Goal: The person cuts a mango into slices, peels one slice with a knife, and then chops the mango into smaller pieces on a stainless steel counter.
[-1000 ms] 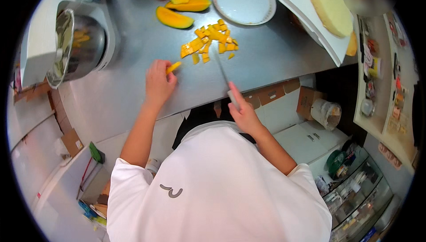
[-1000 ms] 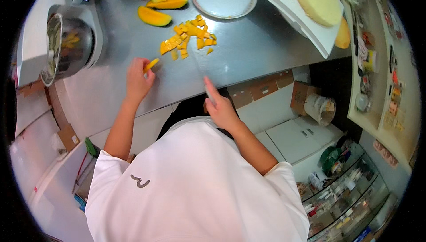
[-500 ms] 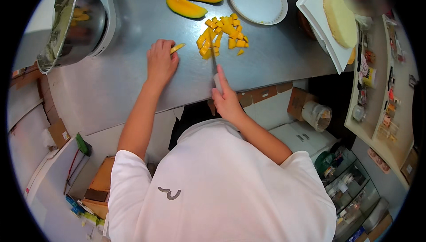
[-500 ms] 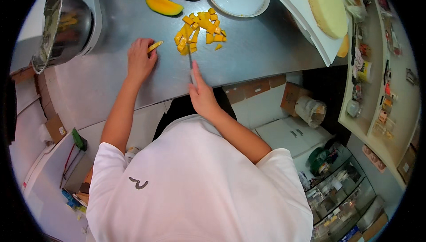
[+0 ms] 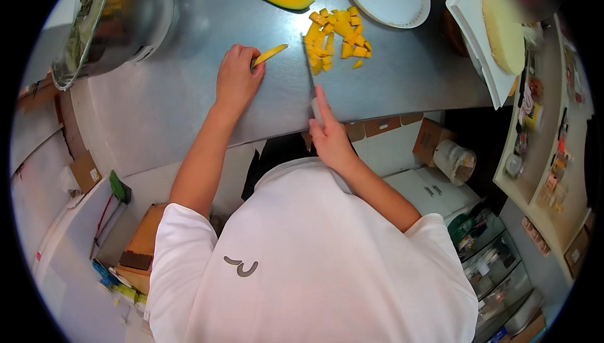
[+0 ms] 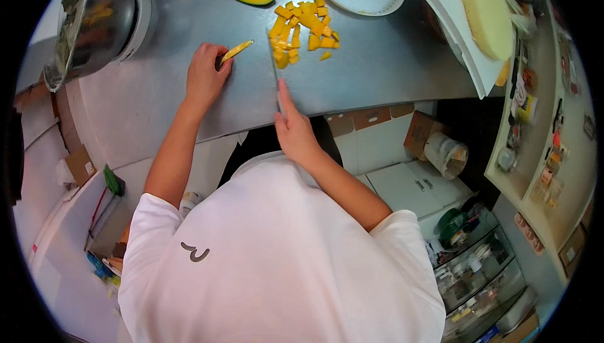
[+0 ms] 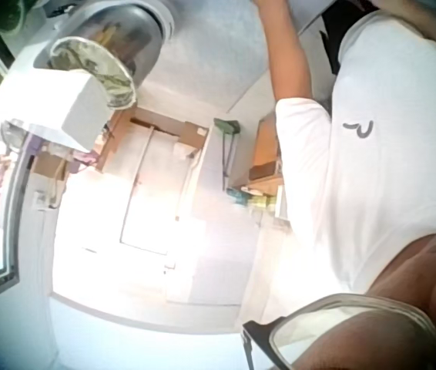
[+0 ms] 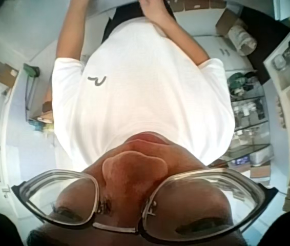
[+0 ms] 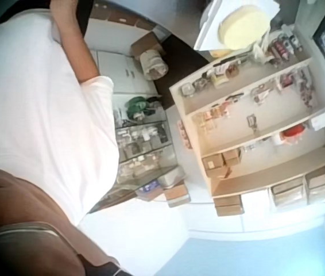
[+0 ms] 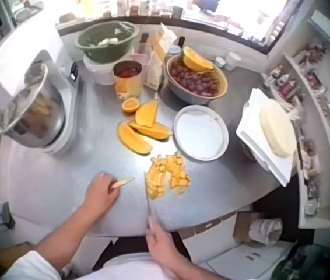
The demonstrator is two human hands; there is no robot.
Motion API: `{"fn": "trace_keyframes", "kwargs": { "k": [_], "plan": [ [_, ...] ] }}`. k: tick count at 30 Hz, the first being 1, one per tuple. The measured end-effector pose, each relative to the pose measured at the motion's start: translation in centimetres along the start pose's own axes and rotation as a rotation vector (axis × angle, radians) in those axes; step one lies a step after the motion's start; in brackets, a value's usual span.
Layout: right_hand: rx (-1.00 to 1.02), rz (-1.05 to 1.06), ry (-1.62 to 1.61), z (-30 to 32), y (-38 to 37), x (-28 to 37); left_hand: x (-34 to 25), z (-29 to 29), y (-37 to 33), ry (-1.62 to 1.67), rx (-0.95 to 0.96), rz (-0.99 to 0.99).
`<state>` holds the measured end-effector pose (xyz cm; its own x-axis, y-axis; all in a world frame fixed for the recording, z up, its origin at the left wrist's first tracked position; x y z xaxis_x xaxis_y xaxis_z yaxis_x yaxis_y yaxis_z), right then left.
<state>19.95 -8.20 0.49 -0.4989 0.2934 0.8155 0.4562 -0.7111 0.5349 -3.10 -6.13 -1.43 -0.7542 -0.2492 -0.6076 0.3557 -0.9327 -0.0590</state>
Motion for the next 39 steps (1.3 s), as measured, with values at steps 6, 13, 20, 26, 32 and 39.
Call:
{"fn": "trace_keyframes", "kwargs": {
  "k": [6,13,20,26,32,39],
  "plan": [
    [-0.070,0.369,0.200,-0.6,-0.5,0.8,0.1,-0.1,0.2,0.051,-0.041,-0.034],
    [0.070,0.089,0.211,-1.4,-0.9,0.7,-0.2,-1.0,0.2,0.063,-0.096,-0.083],
    [0.027,0.182,0.206,-0.9,0.2,-0.4,-0.9,-1.0,0.1,0.010,-0.097,-0.094],
    [0.058,0.099,0.221,-0.8,0.2,-0.3,-1.5,-1.4,0.1,-0.015,-0.056,-0.165],
    [0.034,0.084,0.226,-0.1,1.8,-0.8,-1.6,-1.7,0.1,-0.049,-0.116,-0.085],
    [-0.041,0.349,0.189,-1.1,0.2,1.9,-1.7,-1.8,0.1,0.015,-0.135,-0.116]
  ]
}}
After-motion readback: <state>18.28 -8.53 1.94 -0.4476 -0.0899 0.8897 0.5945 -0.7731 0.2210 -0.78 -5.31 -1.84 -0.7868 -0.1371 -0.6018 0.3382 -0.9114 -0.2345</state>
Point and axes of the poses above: each hand's wrist, its own y-axis away from the middle knuckle, its own z-axis out of the back of the hand, x = y × z, the point moved 5 cm from there along -y, towards the middle knuckle, and after that the axes turned 3 degrees about -x, right-handed, at the moved point
